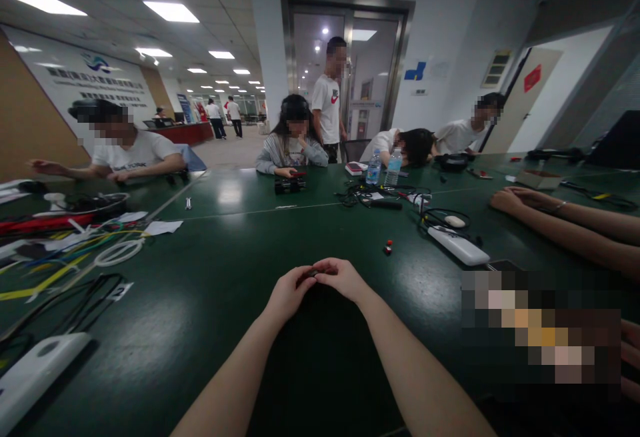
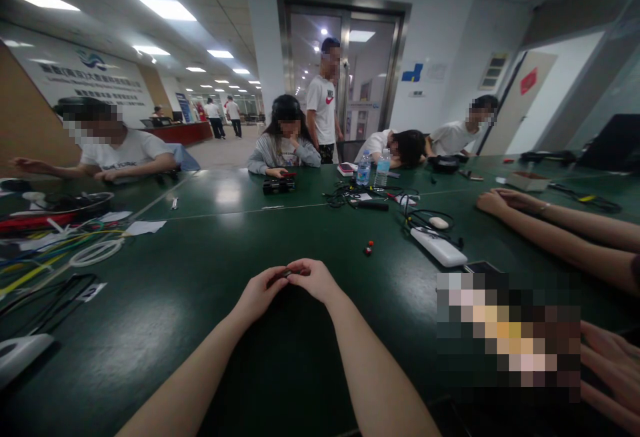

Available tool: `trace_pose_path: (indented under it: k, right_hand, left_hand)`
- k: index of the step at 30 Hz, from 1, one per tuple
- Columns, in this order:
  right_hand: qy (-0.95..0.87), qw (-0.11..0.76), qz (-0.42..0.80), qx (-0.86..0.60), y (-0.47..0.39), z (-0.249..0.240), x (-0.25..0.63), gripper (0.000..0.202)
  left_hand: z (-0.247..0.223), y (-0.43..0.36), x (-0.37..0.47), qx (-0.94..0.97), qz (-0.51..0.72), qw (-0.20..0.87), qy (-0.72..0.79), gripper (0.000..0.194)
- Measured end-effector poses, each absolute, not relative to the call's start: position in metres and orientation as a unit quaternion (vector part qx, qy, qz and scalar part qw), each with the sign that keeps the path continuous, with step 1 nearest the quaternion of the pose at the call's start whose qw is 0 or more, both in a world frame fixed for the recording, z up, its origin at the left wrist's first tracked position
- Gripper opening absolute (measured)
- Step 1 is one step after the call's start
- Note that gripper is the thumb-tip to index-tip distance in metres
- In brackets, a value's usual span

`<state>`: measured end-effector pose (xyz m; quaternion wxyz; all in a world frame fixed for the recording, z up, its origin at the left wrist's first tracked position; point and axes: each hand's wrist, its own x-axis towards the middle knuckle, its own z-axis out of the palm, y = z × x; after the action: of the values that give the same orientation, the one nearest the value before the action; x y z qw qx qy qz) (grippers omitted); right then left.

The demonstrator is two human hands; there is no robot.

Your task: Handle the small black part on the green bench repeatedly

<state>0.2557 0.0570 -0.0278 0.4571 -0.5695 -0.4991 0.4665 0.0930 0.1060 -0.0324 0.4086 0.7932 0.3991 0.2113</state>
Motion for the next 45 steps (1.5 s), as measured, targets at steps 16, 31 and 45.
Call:
trace_pose_path:
  k: [16, 31, 45]
  right_hand:
    - [-0.412, 0.499, 0.459, -0.609, 0.063, -0.042, 0.265, 0.021]
    - [-0.378, 0.501, 0.484, -0.611, 0.063, -0.044, 0.271, 0.020]
    - [-0.372, 0.465, 0.480, -0.644, 0.065, -0.044, 0.274, 0.027]
  left_hand:
    - [-0.023, 0.105, 0.094, 0.789, 0.180, 0.406, 0.424, 0.021]
    - [-0.010, 0.154, -0.057, 0.777, 0.127, 0.248, 0.565, 0.033]
    - [-0.011, 0.149, -0.181, 0.666, 0.228, 0.163, 0.691, 0.034]
